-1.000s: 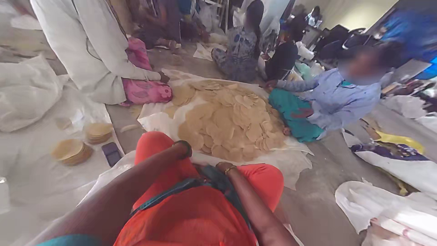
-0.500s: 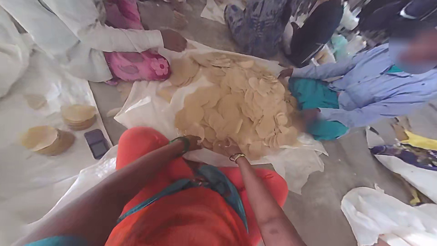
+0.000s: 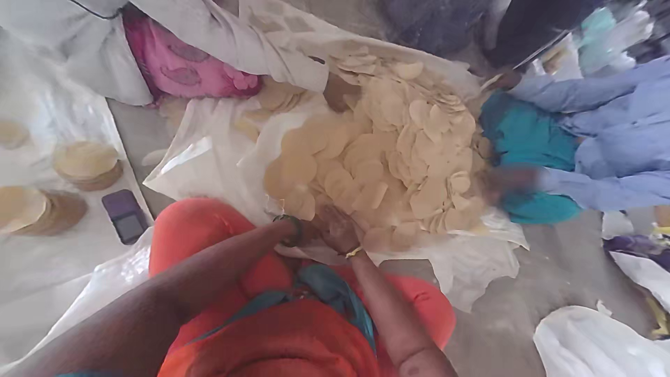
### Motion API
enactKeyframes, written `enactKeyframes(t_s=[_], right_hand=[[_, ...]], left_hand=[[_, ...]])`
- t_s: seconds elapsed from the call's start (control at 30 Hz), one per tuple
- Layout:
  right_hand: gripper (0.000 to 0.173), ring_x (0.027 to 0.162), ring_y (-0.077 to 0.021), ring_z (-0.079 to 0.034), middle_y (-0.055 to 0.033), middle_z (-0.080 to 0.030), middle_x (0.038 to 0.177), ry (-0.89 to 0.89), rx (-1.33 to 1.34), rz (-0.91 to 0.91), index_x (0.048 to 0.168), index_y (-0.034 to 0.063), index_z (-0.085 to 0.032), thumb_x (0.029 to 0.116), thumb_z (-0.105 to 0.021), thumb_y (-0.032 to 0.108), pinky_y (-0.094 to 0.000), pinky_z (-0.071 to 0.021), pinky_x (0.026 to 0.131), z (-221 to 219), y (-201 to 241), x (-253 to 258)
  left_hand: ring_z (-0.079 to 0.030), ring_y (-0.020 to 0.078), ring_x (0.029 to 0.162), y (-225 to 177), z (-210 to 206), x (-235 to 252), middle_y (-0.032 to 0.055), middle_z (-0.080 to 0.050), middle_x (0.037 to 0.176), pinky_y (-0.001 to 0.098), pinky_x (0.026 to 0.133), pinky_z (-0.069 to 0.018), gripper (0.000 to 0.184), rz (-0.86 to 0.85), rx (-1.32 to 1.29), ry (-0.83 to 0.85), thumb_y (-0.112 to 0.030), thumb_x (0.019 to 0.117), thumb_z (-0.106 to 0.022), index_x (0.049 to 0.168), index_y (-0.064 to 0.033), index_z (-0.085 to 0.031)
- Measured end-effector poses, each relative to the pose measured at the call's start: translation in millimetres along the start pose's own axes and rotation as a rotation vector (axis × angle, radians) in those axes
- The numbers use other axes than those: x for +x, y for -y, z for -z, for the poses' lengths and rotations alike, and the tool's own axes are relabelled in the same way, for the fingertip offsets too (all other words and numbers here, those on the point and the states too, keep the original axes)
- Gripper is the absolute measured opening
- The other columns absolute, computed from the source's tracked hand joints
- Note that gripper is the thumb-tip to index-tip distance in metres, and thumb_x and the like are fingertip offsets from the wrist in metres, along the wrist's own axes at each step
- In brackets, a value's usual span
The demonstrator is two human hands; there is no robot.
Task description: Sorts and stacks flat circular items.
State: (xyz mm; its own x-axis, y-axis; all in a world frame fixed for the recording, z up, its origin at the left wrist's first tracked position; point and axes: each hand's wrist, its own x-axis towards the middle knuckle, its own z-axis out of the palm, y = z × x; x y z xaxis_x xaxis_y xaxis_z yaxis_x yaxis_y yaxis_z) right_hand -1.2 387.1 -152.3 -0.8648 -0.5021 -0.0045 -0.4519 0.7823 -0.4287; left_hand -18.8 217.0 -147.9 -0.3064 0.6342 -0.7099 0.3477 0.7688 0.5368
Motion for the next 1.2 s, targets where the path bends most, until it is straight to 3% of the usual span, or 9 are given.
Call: enactKeyframes(t_s=[0.1, 0.2, 0.33, 0.4, 0.53, 0.8, 0.9, 1.03, 1.2], right_hand=[[0.072, 0.151, -0.0374, -0.033, -0.0150, -0.038, 0.163, 0.148, -0.194, -0.250, 0.155, 0.0097, -0.045, 0.0931, -0.067, 0.039, -0.0605, -0.0275, 0.119, -9, 3, 14], [0.088, 0.154, -0.0490, -0.014, -0.0257, -0.021, 0.167, 0.224, -0.240, -0.372, 0.161, 0.0126, -0.033, 0.0878, -0.073, 0.039, -0.0695, -0.0172, 0.118, -3, 3, 15], [0.106, 0.153, -0.0513, -0.014, -0.0304, -0.022, 0.165, 0.110, -0.232, -0.313, 0.158, 0.0086, -0.039, 0.0696, -0.085, 0.045, -0.0704, -0.0128, 0.120, -14, -2, 10], [0.107, 0.154, -0.0503, -0.014, -0.0298, -0.021, 0.165, 0.098, -0.206, -0.295, 0.157, 0.0054, -0.039, 0.0701, -0.085, 0.047, -0.0677, -0.0126, 0.121, -15, -6, 10], [0.093, 0.150, -0.0507, -0.025, -0.0276, -0.036, 0.160, 0.012, -0.173, -0.168, 0.151, 0.0002, -0.048, 0.0746, -0.082, 0.042, -0.0726, -0.0137, 0.119, -15, 1, 8], [0.060, 0.145, -0.0507, -0.037, -0.0281, -0.046, 0.153, -0.071, -0.048, -0.111, 0.142, -0.0029, -0.057, 0.0873, -0.071, 0.018, -0.0661, -0.0267, 0.118, -27, 14, 12], [0.067, 0.149, -0.0513, -0.029, -0.0281, -0.034, 0.161, 0.004, -0.169, -0.102, 0.151, -0.0030, -0.045, 0.0916, -0.065, 0.019, -0.0703, -0.0233, 0.116, -29, 7, 10], [0.060, 0.152, -0.0485, -0.024, -0.0204, -0.037, 0.162, 0.038, -0.122, -0.156, 0.152, 0.0050, -0.049, 0.0939, -0.063, 0.015, -0.0730, -0.0202, 0.117, -21, 13, 7], [0.057, 0.151, -0.0488, -0.026, -0.0213, -0.038, 0.161, 0.022, -0.163, -0.069, 0.153, 0.0046, -0.047, 0.0970, -0.057, 0.013, -0.0768, -0.0152, 0.116, -24, 11, 7]], left_hand=[[-0.058, 0.0491, 0.120, -16, 4, -11, 0.0329, -0.060, 0.127, 0.0647, 0.102, -0.0432, 0.037, 0.030, -0.114, -0.056, -0.005, 0.0982, -0.062, 0.132, 0.0096, -0.057], [-0.050, 0.0455, 0.133, -47, 8, -34, 0.0310, -0.054, 0.140, 0.0580, 0.113, -0.0363, 0.041, 0.158, -0.354, -0.199, -0.013, 0.1024, -0.059, 0.138, 0.0080, -0.055], [-0.046, 0.0347, 0.140, -51, -15, -23, 0.0262, -0.047, 0.149, 0.0466, 0.116, -0.0381, 0.043, 0.305, -0.941, -0.336, -0.010, 0.1061, -0.051, 0.146, 0.0067, -0.044], [-0.048, 0.0354, 0.138, -58, -12, -23, 0.0277, -0.049, 0.147, 0.0468, 0.113, -0.0406, 0.040, 0.366, -1.180, -0.393, -0.007, 0.1066, -0.048, 0.143, 0.0097, -0.045], [-0.053, 0.0323, 0.123, -71, -4, -28, 0.0265, -0.051, 0.138, 0.0450, 0.102, -0.0456, 0.041, 0.439, -1.785, -0.640, -0.002, 0.1040, -0.050, 0.142, 0.0078, -0.042], [-0.051, 0.0350, 0.129, -74, -22, -17, 0.0283, -0.050, 0.142, 0.0484, 0.107, -0.0426, 0.041, 0.453, -1.897, -0.767, -0.017, 0.1116, -0.038, 0.144, 0.0085, -0.043], [-0.053, 0.0314, 0.122, -85, -33, -11, 0.0261, -0.052, 0.138, 0.0460, 0.103, -0.0441, 0.042, 0.372, -1.981, -0.796, -0.019, 0.1117, -0.038, 0.143, 0.0073, -0.044], [-0.056, 0.0254, 0.094, -68, -35, 16, 0.0201, -0.059, 0.111, 0.0430, 0.086, -0.0482, 0.038, 0.338, -2.005, -0.883, -0.024, 0.1101, -0.040, 0.129, 0.0067, -0.053], [-0.053, 0.0217, 0.085, -60, -34, 14, 0.0166, -0.058, 0.101, 0.0386, 0.080, -0.0476, 0.030, 0.323, -1.972, -0.933, -0.018, 0.1071, -0.046, 0.120, 0.0076, -0.057]])
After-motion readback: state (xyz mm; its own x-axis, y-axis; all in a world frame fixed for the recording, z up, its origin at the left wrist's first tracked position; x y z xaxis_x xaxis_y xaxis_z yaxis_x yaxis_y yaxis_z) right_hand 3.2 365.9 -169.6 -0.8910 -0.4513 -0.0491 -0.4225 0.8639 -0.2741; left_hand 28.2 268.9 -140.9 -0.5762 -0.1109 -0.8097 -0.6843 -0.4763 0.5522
